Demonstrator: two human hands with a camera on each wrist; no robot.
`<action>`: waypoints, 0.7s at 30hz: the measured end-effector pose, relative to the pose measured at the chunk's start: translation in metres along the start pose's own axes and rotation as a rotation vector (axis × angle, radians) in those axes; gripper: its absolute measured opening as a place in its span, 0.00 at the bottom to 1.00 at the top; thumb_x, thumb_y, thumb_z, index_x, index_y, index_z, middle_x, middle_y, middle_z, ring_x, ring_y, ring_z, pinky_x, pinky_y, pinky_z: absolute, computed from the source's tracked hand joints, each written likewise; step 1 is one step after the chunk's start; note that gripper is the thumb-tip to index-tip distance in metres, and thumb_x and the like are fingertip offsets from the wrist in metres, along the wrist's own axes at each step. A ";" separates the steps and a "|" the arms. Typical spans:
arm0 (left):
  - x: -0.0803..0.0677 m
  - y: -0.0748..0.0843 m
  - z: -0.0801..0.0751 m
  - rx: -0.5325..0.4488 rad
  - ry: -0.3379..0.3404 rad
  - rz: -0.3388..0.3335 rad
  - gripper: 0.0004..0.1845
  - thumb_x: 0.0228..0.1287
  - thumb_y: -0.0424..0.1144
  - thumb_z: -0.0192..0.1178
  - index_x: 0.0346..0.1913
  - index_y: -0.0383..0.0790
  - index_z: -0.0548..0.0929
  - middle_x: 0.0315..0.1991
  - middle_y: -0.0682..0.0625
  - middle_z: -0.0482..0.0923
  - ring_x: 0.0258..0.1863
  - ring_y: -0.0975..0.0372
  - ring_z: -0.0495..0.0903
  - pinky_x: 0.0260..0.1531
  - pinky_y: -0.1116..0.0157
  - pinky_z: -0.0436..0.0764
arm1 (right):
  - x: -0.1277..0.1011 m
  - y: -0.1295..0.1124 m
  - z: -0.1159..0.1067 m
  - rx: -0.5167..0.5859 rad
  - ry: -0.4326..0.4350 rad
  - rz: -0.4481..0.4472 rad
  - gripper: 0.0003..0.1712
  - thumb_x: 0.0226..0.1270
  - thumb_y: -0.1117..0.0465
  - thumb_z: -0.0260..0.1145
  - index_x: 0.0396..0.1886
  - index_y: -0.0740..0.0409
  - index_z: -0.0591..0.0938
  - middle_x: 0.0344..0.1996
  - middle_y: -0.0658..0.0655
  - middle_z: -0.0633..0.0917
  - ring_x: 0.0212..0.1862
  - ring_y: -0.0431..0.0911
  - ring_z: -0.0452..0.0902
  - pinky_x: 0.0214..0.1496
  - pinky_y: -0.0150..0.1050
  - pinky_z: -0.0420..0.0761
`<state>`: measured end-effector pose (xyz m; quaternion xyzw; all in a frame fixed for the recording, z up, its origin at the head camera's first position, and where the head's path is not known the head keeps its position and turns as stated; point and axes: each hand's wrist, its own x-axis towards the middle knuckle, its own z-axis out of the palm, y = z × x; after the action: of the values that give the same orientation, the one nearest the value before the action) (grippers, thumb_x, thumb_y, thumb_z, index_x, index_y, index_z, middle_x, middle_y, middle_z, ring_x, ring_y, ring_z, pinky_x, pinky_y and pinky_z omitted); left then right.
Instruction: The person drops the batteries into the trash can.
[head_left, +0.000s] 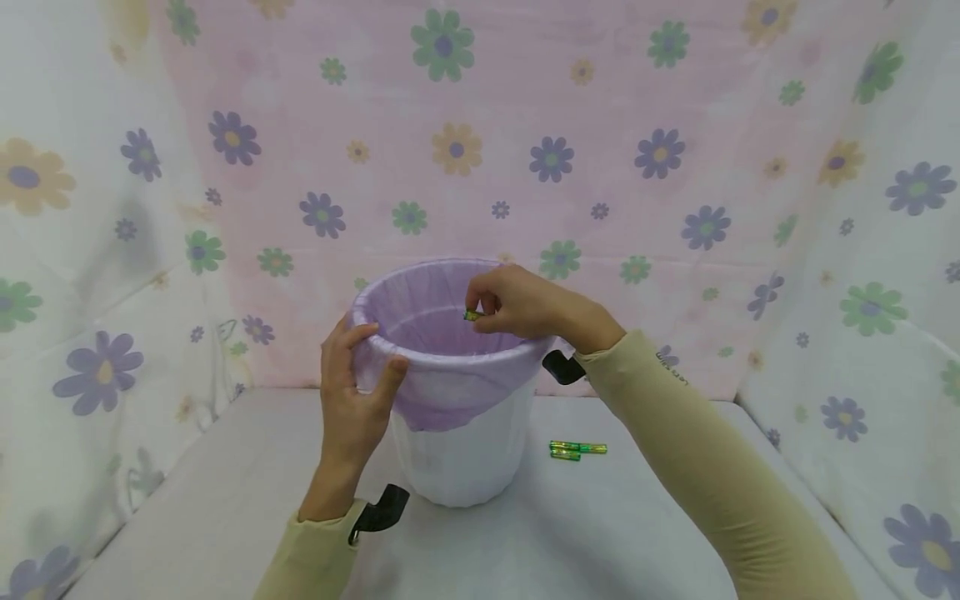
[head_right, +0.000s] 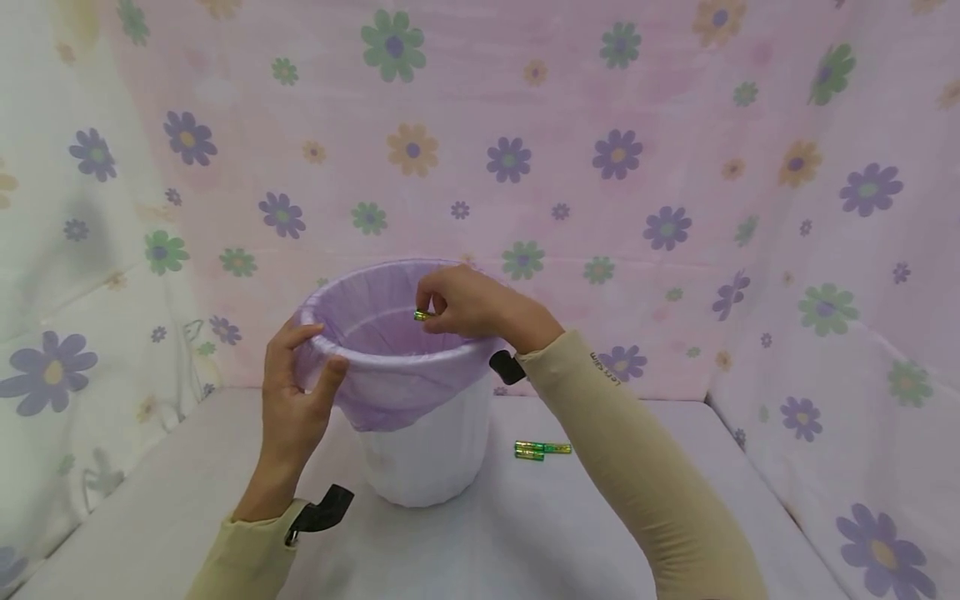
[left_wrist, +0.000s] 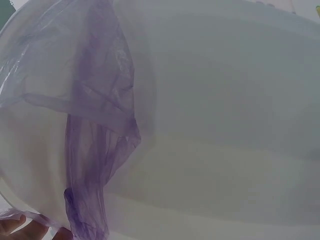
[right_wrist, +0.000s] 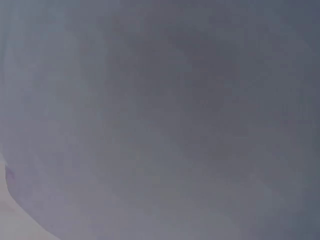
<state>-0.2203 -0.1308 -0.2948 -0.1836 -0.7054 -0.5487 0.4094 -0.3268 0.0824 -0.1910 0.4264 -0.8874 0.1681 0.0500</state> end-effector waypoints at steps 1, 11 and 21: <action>0.000 0.000 0.000 0.002 0.000 0.001 0.24 0.57 0.31 0.64 0.56 0.32 0.71 0.67 0.35 0.59 0.63 0.49 0.61 0.56 0.37 0.65 | 0.001 0.000 0.001 0.000 -0.002 -0.001 0.06 0.59 0.62 0.70 0.36 0.55 0.83 0.23 0.50 0.77 0.29 0.43 0.70 0.36 0.36 0.71; 0.000 0.000 0.001 0.003 -0.003 0.003 0.24 0.58 0.33 0.65 0.57 0.33 0.72 0.67 0.37 0.59 0.64 0.49 0.60 0.57 0.37 0.65 | 0.006 0.000 0.007 -0.026 -0.022 0.032 0.07 0.59 0.59 0.70 0.38 0.51 0.84 0.26 0.48 0.79 0.32 0.42 0.72 0.37 0.36 0.72; 0.001 0.002 0.000 0.005 -0.001 0.010 0.23 0.58 0.32 0.64 0.56 0.32 0.72 0.67 0.35 0.59 0.64 0.49 0.61 0.57 0.38 0.65 | 0.008 0.002 0.010 -0.028 -0.006 0.044 0.08 0.59 0.58 0.70 0.38 0.52 0.84 0.26 0.48 0.80 0.32 0.42 0.73 0.37 0.36 0.73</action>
<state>-0.2191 -0.1299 -0.2930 -0.1864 -0.7062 -0.5446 0.4122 -0.3329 0.0743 -0.1991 0.4065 -0.8990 0.1554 0.0497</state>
